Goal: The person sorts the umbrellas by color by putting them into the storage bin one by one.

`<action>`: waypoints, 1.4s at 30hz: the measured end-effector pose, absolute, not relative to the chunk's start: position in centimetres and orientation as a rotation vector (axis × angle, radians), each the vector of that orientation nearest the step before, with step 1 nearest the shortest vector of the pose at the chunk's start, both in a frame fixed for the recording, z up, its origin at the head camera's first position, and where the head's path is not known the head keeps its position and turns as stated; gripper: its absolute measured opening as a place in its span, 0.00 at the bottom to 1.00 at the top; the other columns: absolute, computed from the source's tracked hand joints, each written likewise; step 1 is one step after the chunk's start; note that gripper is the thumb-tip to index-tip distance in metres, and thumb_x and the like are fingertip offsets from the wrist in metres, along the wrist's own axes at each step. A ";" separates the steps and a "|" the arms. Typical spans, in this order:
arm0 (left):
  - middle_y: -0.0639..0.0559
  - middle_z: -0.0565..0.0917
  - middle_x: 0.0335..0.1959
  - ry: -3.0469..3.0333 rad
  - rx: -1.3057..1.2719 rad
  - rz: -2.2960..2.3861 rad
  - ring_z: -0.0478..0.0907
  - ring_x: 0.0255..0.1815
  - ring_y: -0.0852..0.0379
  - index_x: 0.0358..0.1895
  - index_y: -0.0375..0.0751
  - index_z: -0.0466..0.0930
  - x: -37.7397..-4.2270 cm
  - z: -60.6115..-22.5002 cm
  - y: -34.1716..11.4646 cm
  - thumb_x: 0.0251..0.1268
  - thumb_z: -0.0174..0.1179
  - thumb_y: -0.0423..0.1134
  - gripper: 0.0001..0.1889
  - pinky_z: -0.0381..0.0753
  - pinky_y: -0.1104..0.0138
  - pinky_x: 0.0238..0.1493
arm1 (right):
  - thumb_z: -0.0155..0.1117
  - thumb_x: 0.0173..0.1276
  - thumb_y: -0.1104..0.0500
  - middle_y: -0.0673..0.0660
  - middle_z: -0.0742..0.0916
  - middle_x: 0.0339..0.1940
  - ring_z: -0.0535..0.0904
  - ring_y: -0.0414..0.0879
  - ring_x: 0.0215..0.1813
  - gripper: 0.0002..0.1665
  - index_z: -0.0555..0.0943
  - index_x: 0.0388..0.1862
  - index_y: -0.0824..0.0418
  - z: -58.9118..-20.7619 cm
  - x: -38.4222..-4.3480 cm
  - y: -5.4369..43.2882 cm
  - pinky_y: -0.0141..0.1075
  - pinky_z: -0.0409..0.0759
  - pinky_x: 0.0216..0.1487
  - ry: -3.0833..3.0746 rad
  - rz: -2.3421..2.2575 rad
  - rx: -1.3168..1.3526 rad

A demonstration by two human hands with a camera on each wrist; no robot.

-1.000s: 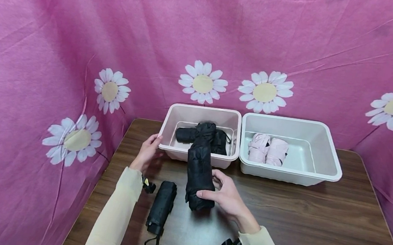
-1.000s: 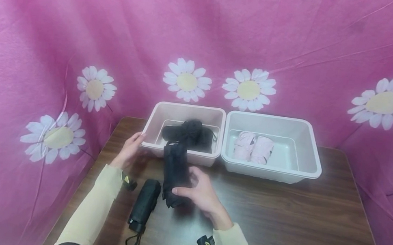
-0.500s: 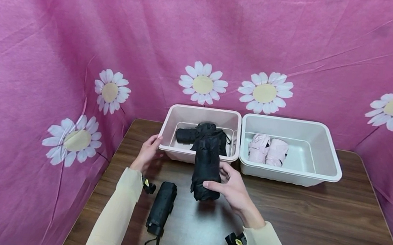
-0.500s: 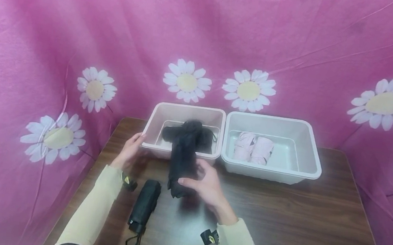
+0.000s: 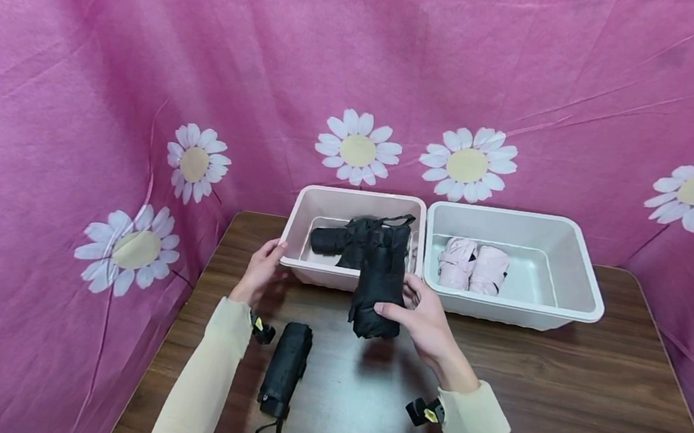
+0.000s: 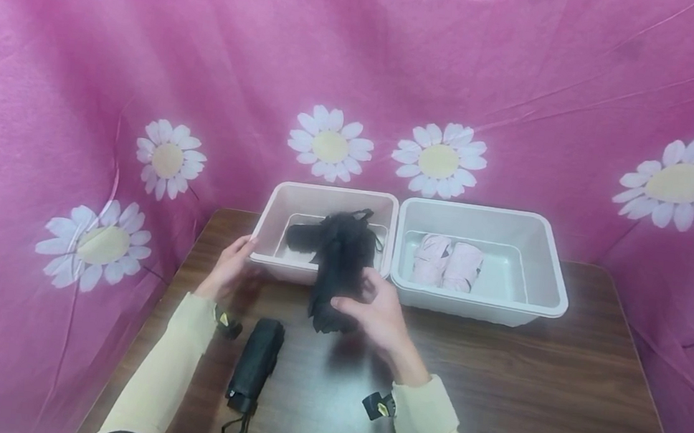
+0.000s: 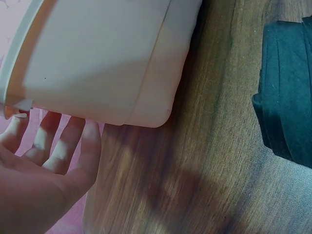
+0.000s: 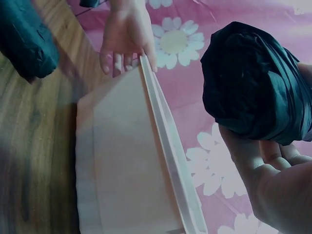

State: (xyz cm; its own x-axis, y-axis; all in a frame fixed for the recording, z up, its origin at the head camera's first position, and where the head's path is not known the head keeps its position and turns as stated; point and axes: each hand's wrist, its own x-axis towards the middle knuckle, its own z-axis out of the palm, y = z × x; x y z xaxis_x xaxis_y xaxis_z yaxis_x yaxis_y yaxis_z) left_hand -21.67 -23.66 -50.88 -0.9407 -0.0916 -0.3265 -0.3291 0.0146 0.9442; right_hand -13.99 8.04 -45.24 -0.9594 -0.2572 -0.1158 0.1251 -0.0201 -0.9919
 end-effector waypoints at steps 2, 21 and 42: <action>0.34 0.67 0.67 2.087 -0.451 2.058 0.69 0.59 0.43 0.71 0.40 0.62 -22.0 -51.6 -23.9 0.76 0.47 0.46 0.25 0.70 0.45 0.63 | 0.68 0.56 0.68 0.60 0.81 0.55 0.80 0.40 0.51 0.30 0.72 0.59 0.66 -45.2 -14.3 8.2 0.29 0.79 0.49 1.981 -2.080 -0.130; 0.39 0.70 0.65 2.141 -0.477 2.063 0.70 0.58 0.45 0.68 0.45 0.66 -22.7 -53.6 -24.4 0.75 0.48 0.51 0.24 0.72 0.45 0.62 | 0.68 0.56 0.69 0.45 0.84 0.43 0.79 0.37 0.47 0.23 0.76 0.51 0.58 -44.8 -16.8 9.2 0.27 0.79 0.47 1.947 -2.265 -0.033; 0.41 0.72 0.61 2.156 -0.482 2.060 0.73 0.49 0.55 0.67 0.45 0.68 -22.8 -53.5 -24.2 0.75 0.49 0.50 0.23 0.77 0.53 0.55 | 0.69 0.59 0.64 0.51 0.83 0.51 0.77 0.36 0.52 0.32 0.72 0.63 0.64 -44.2 -19.2 8.9 0.24 0.76 0.51 2.013 -2.285 0.120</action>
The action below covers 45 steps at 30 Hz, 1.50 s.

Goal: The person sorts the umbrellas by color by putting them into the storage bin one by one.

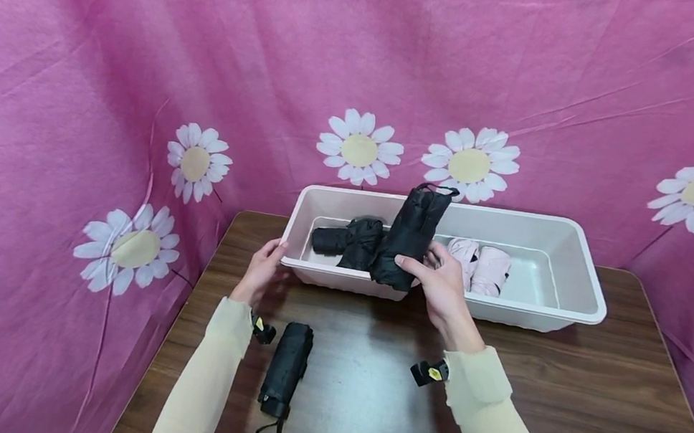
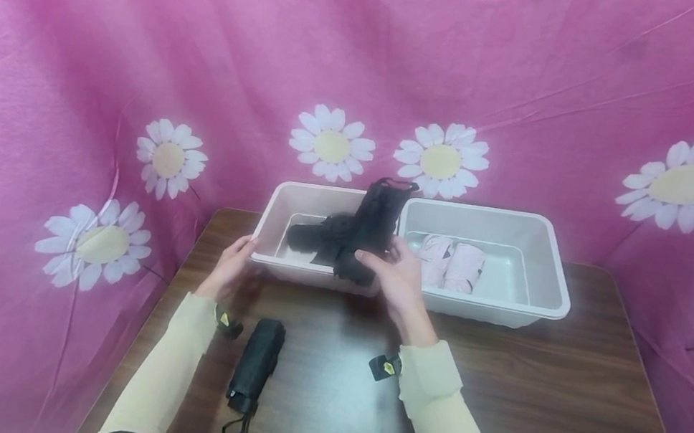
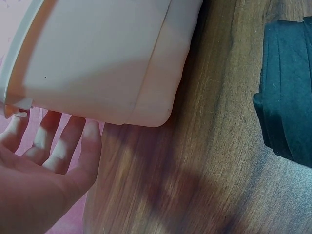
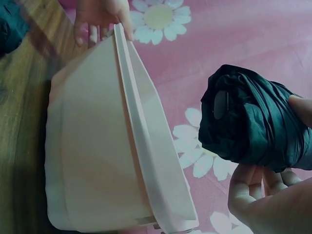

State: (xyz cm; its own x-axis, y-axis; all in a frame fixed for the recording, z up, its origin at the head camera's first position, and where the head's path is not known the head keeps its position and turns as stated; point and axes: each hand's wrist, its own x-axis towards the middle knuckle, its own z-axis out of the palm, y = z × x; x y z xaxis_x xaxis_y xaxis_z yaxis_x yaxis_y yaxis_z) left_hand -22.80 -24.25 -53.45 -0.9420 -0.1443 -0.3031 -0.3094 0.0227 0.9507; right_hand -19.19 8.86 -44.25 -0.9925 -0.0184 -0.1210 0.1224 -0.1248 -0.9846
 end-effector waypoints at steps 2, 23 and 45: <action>0.40 0.73 0.60 2.157 -0.478 2.065 0.74 0.47 0.55 0.66 0.44 0.68 -22.8 -53.5 -24.2 0.75 0.49 0.49 0.23 0.77 0.52 0.54 | 0.69 0.59 0.64 0.52 0.83 0.53 0.77 0.36 0.52 0.33 0.71 0.64 0.64 -44.1 -19.4 8.8 0.24 0.75 0.52 2.015 -2.290 0.112; 0.41 0.74 0.55 2.163 -0.479 2.077 0.75 0.42 0.58 0.64 0.42 0.69 -22.9 -53.4 -24.2 0.74 0.50 0.48 0.21 0.77 0.47 0.55 | 0.68 0.61 0.63 0.61 0.79 0.62 0.74 0.42 0.57 0.36 0.69 0.68 0.63 -45.0 -21.5 8.5 0.22 0.75 0.50 2.143 -2.210 0.133; 0.36 0.72 0.61 2.177 -0.478 2.050 0.74 0.47 0.54 0.66 0.43 0.68 -22.6 -53.0 -23.9 0.74 0.49 0.50 0.23 0.76 0.47 0.56 | 0.59 0.67 0.67 0.61 0.76 0.62 0.74 0.41 0.49 0.25 0.71 0.63 0.67 -44.6 -21.8 8.3 0.24 0.74 0.46 2.217 -2.247 0.378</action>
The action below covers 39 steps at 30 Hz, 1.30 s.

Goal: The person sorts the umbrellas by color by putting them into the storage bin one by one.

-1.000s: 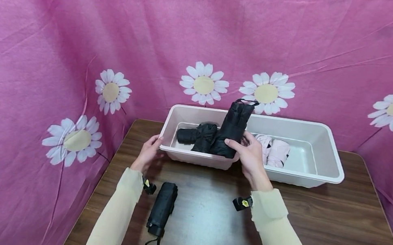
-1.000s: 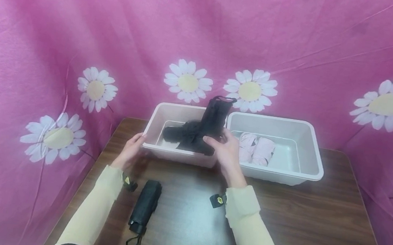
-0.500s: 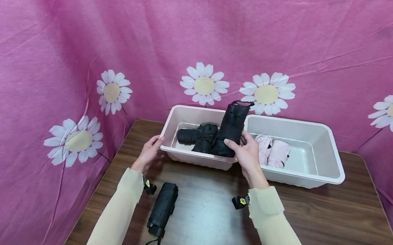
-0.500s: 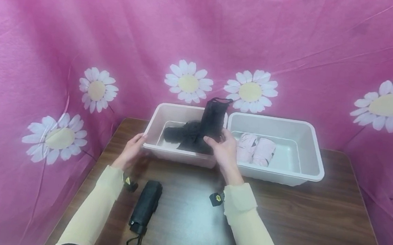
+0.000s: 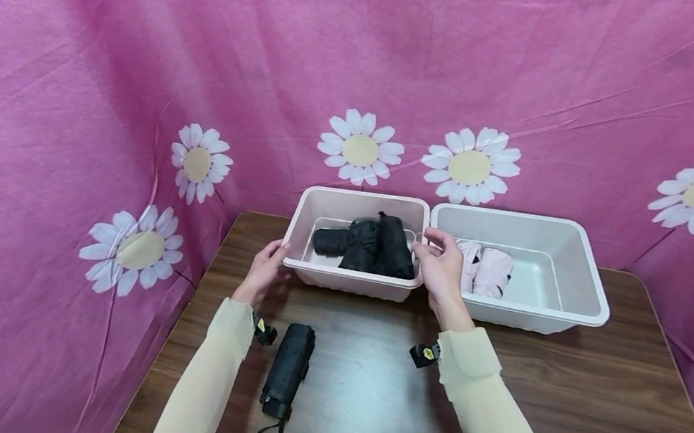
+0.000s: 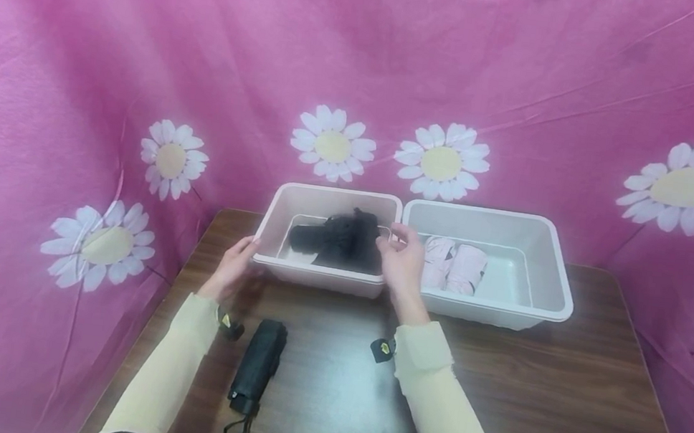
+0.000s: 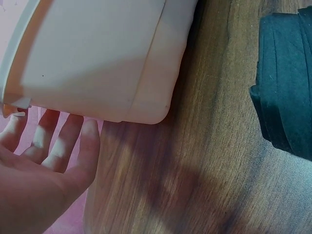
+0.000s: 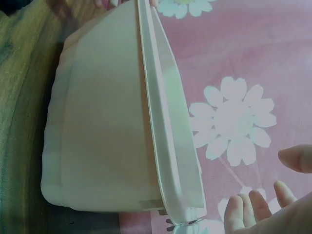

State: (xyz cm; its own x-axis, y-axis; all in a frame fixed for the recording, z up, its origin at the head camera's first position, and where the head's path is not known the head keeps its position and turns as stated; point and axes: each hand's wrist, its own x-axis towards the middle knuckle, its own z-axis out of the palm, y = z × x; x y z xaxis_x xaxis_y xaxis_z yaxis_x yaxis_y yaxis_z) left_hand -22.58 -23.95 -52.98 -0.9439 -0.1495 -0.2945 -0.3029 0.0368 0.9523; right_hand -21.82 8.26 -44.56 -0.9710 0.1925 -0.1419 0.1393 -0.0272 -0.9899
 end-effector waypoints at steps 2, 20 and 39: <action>0.36 0.71 0.62 2.173 -0.471 2.053 0.73 0.49 0.53 0.66 0.43 0.68 -22.5 -52.9 -24.0 0.74 0.49 0.50 0.24 0.76 0.47 0.57 | 0.59 0.67 0.66 0.60 0.75 0.62 0.75 0.41 0.49 0.24 0.71 0.62 0.66 -44.6 -21.7 8.3 0.25 0.74 0.45 -2.177 2.208 -0.389; 0.37 0.71 0.61 2.177 -0.468 2.060 0.74 0.47 0.55 0.66 0.42 0.67 -22.5 -53.0 -23.8 0.74 0.49 0.49 0.23 0.77 0.49 0.55 | 0.60 0.68 0.64 0.56 0.78 0.56 0.77 0.33 0.41 0.22 0.72 0.60 0.66 -43.6 -20.4 8.0 0.31 0.78 0.47 -2.176 2.255 -0.298; 0.36 0.71 0.61 2.175 -0.453 2.055 0.73 0.47 0.53 0.66 0.42 0.67 -22.5 -53.0 -23.7 0.75 0.48 0.49 0.22 0.76 0.47 0.57 | 0.63 0.62 0.68 0.65 0.81 0.52 0.78 0.35 0.36 0.19 0.75 0.53 0.67 -46.3 -16.0 3.3 0.29 0.80 0.40 -2.232 2.342 -0.163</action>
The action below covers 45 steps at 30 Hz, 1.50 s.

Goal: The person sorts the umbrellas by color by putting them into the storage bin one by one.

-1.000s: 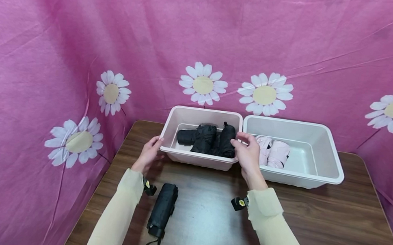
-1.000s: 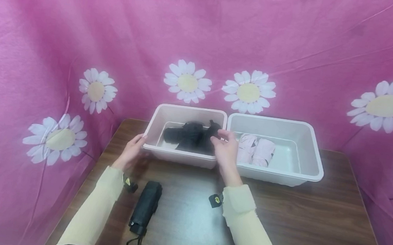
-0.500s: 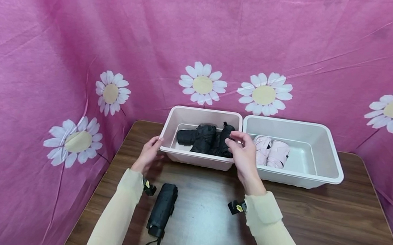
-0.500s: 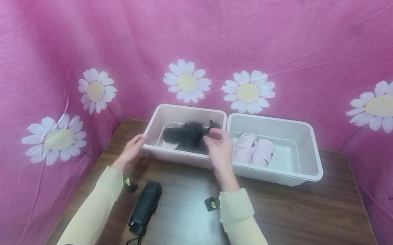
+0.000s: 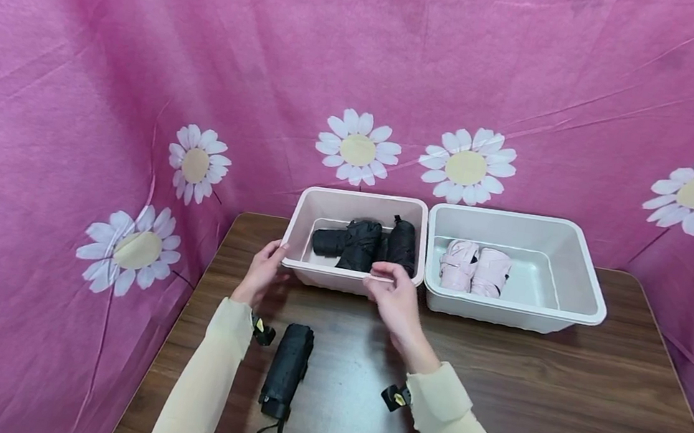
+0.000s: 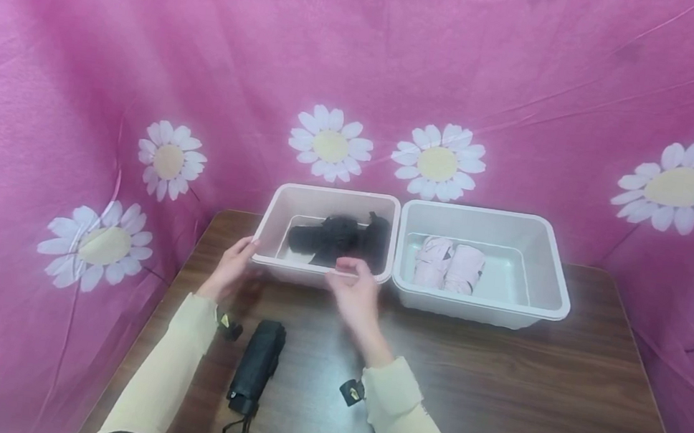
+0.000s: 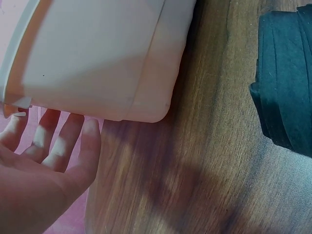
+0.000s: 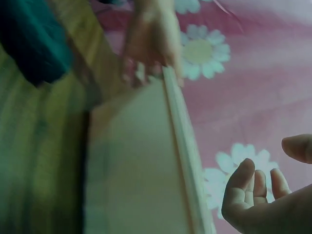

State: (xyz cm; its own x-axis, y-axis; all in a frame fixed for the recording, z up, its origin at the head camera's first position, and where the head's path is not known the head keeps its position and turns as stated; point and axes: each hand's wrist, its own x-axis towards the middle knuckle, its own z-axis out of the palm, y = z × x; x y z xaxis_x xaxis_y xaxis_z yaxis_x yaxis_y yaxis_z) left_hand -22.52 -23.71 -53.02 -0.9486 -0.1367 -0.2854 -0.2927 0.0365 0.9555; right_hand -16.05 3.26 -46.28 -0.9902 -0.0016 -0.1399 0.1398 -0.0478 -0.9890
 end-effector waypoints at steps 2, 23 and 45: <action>0.36 0.71 0.61 2.176 -0.453 2.046 0.74 0.47 0.54 0.66 0.41 0.67 -22.6 -53.1 -23.8 0.75 0.48 0.49 0.23 0.76 0.47 0.56 | 0.64 0.62 0.68 0.65 0.82 0.51 0.78 0.36 0.35 0.20 0.75 0.53 0.68 -47.1 -15.4 2.4 0.31 0.80 0.39 2.083 -2.173 0.149; 0.38 0.70 0.64 2.184 -0.450 2.027 0.70 0.57 0.48 0.68 0.42 0.65 -22.4 -53.0 -24.3 0.75 0.48 0.48 0.24 0.75 0.47 0.58 | 0.70 0.58 0.53 0.63 0.79 0.45 0.74 0.43 0.24 0.40 0.62 0.60 0.73 -57.3 -8.8 -5.4 0.35 0.78 0.27 1.920 -1.793 0.163; 0.39 0.70 0.64 2.159 -0.449 2.038 0.70 0.56 0.49 0.66 0.44 0.67 -22.7 -53.2 -24.1 0.76 0.48 0.48 0.21 0.74 0.44 0.60 | 0.71 0.57 0.42 0.65 0.78 0.30 0.76 0.42 0.13 0.44 0.64 0.54 0.74 -59.4 -7.3 -7.7 0.34 0.75 0.17 2.202 -1.436 -0.002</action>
State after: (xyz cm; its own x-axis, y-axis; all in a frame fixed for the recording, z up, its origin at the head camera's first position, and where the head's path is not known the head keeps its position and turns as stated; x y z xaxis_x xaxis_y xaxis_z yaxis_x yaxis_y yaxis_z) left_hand -22.75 -24.13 -53.21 -0.9459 -0.1203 -0.3013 -0.3077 0.0387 0.9507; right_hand -7.30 -7.66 -59.41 -0.8714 -0.2694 -0.4100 0.2667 0.4412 -0.8568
